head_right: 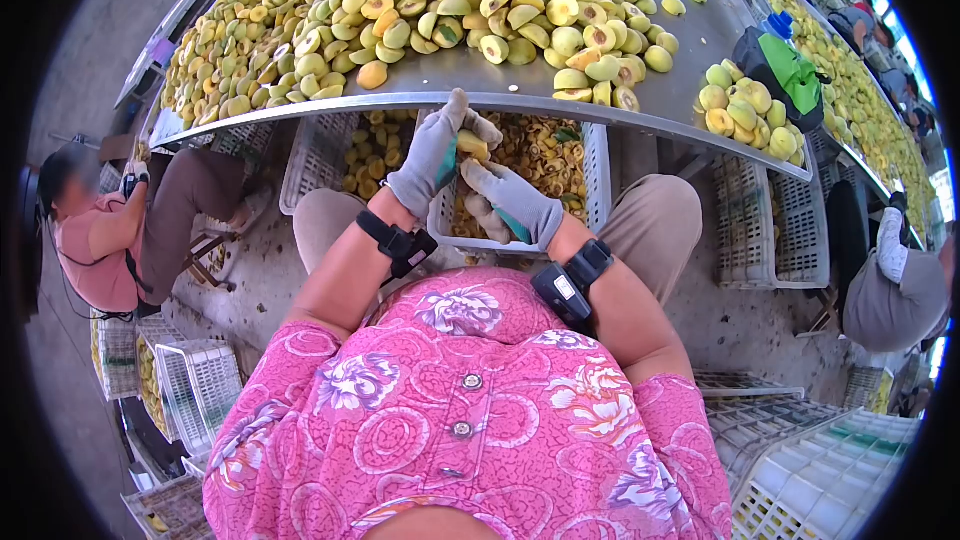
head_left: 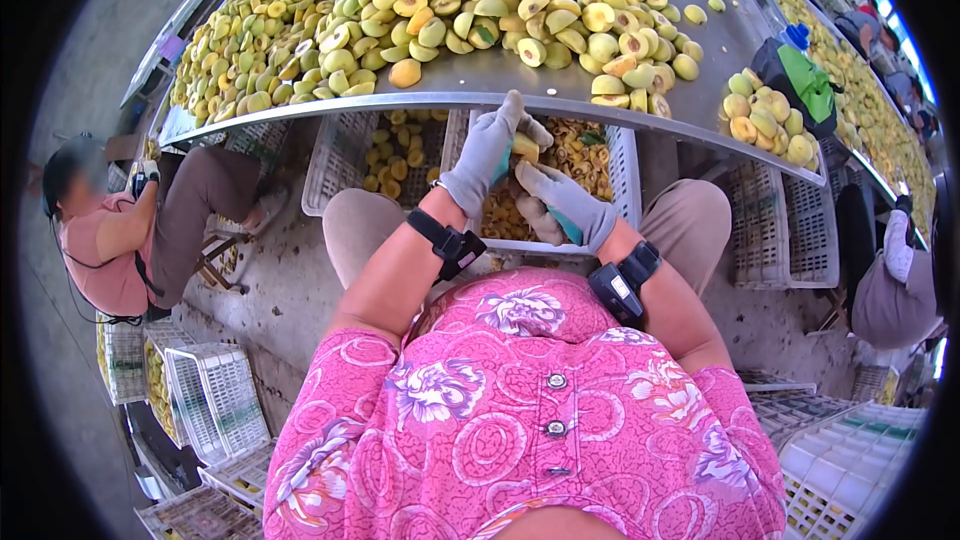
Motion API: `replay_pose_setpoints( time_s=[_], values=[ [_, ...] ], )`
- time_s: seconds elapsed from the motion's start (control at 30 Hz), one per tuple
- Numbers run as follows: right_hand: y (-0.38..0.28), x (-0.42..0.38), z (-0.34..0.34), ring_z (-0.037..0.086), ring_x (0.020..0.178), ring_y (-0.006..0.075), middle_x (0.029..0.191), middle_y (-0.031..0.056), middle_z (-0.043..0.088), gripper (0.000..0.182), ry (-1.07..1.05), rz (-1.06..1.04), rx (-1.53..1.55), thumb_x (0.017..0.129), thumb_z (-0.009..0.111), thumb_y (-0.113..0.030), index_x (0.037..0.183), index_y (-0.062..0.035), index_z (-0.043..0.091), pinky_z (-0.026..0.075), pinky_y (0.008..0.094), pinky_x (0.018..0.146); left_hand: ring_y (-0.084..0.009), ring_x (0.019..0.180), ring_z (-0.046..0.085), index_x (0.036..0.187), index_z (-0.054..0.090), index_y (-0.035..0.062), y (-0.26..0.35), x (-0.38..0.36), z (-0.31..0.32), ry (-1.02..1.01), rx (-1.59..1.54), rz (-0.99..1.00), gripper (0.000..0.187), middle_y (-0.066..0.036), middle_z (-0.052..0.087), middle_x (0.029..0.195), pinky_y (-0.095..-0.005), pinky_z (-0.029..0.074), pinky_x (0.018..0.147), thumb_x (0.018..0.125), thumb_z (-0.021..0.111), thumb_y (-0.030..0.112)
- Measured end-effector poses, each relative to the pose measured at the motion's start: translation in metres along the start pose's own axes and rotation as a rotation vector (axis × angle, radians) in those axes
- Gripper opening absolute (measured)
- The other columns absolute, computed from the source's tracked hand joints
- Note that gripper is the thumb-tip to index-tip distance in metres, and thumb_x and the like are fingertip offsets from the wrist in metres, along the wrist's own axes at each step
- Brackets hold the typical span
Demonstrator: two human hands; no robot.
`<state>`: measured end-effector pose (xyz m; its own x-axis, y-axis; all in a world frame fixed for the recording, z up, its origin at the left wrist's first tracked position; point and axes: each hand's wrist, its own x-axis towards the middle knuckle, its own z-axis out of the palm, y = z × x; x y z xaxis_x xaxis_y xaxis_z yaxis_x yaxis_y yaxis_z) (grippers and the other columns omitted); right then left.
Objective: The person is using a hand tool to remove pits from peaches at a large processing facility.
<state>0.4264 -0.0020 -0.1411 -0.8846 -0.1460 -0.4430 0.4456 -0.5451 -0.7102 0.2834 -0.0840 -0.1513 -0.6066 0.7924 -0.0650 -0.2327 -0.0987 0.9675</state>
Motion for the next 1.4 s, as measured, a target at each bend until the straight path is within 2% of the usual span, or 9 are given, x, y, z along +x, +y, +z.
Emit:
replay_pose_setpoints(
  time_s=[0.17,0.63,0.8,0.9,1.0,1.17,1.23,1.33,1.4],
  values=[
    [0.012,0.008,-0.014,0.024,0.035,0.0030,0.055,-0.0091,0.030,0.035,-0.194,0.088,0.183,0.095,0.048,-0.049,0.096,-0.0147,0.050,0.017,0.0220,0.032,-0.0220,0.070,0.062,0.073,0.063,-0.0006,-0.010,-0.003,-0.012,-0.150,0.155,-0.012,0.065,-0.013,0.065,0.075,-0.0314,0.050,0.068,0.094,0.043,0.057],
    [0.025,0.028,-0.029,0.023,0.038,0.0011,0.058,-0.0096,0.030,0.032,-0.587,0.159,0.559,0.098,0.045,-0.042,0.097,-0.0104,0.049,0.018,0.0186,0.032,-0.0231,0.075,0.061,0.072,0.060,0.0043,-0.025,-0.015,-0.013,-0.105,-0.629,-0.177,0.059,-0.012,0.063,0.078,-0.0332,0.050,0.072,0.093,0.045,0.058],
    [0.020,0.025,-0.026,0.021,0.034,0.0016,0.056,-0.0095,0.029,0.034,-0.196,0.210,0.183,0.099,0.043,-0.044,0.099,-0.0107,0.051,0.014,0.0216,0.030,-0.0218,0.075,0.062,0.073,0.061,0.0020,-0.030,-0.007,-0.021,-0.104,-0.068,-0.085,0.060,-0.012,0.065,0.079,-0.0323,0.050,0.073,0.093,0.046,0.056],
    [0.023,0.031,-0.031,0.021,0.034,0.0011,0.056,-0.0096,0.029,0.035,-0.359,0.244,0.343,0.098,0.044,-0.044,0.100,-0.0104,0.051,0.014,0.0209,0.030,-0.0229,0.075,0.062,0.072,0.061,0.0029,-0.036,-0.008,-0.026,-0.161,-0.047,-0.100,0.059,-0.012,0.064,0.079,-0.0327,0.051,0.074,0.094,0.045,0.056],
    [0.025,0.032,-0.031,0.021,0.034,0.0000,0.058,-0.0083,0.030,0.036,-0.458,0.208,0.468,0.099,0.042,-0.043,0.102,-0.0081,0.049,0.015,0.0199,0.028,-0.0267,0.081,0.061,0.084,0.061,0.0065,-0.039,-0.011,-0.022,-0.250,-0.615,-0.189,0.055,-0.011,0.062,0.090,-0.0394,0.053,0.076,0.092,0.044,0.058],
    [0.024,0.037,-0.035,0.022,0.037,0.0003,0.062,-0.0062,0.035,0.039,-0.805,0.178,0.743,0.099,0.040,-0.044,0.105,-0.0072,0.048,0.018,0.0200,0.029,-0.0269,0.083,0.061,0.089,0.061,0.0047,-0.019,-0.011,-0.031,-0.035,-0.843,-0.096,0.051,-0.010,0.063,0.091,-0.0406,0.053,0.075,0.095,0.045,0.052],
    [0.024,0.034,-0.039,0.022,0.037,0.0004,0.065,-0.0048,0.036,0.040,-0.731,0.068,0.870,0.101,0.037,-0.041,0.108,-0.0041,0.048,0.019,0.0198,0.030,-0.0215,0.083,0.062,0.088,0.064,0.0043,-0.015,-0.004,-0.067,0.215,-0.617,0.117,0.042,-0.010,0.063,0.094,-0.0323,0.052,0.074,0.095,0.052,0.044],
    [0.031,0.042,-0.047,0.022,0.038,0.0014,0.065,-0.0053,0.031,0.042,-0.621,0.019,0.948,0.101,0.036,-0.041,0.112,-0.0017,0.048,0.019,0.0205,0.031,-0.0160,0.091,0.059,0.096,0.066,-0.0010,0.011,0.001,-0.117,0.613,0.264,0.435,0.017,-0.007,0.063,0.105,-0.0253,0.047,0.079,0.090,0.061,0.014],
    [0.033,0.049,-0.047,0.023,0.037,0.0013,0.065,-0.0050,0.032,0.043,-0.557,0.002,0.919,0.102,0.035,-0.041,0.114,-0.0006,0.047,0.020,0.0208,0.030,-0.0204,0.095,0.060,0.098,0.064,-0.0024,0.040,0.008,-0.137,0.698,0.769,0.456,0.024,-0.013,0.062,0.107,-0.0291,0.047,0.085,0.087,0.064,0.019]
  ],
)
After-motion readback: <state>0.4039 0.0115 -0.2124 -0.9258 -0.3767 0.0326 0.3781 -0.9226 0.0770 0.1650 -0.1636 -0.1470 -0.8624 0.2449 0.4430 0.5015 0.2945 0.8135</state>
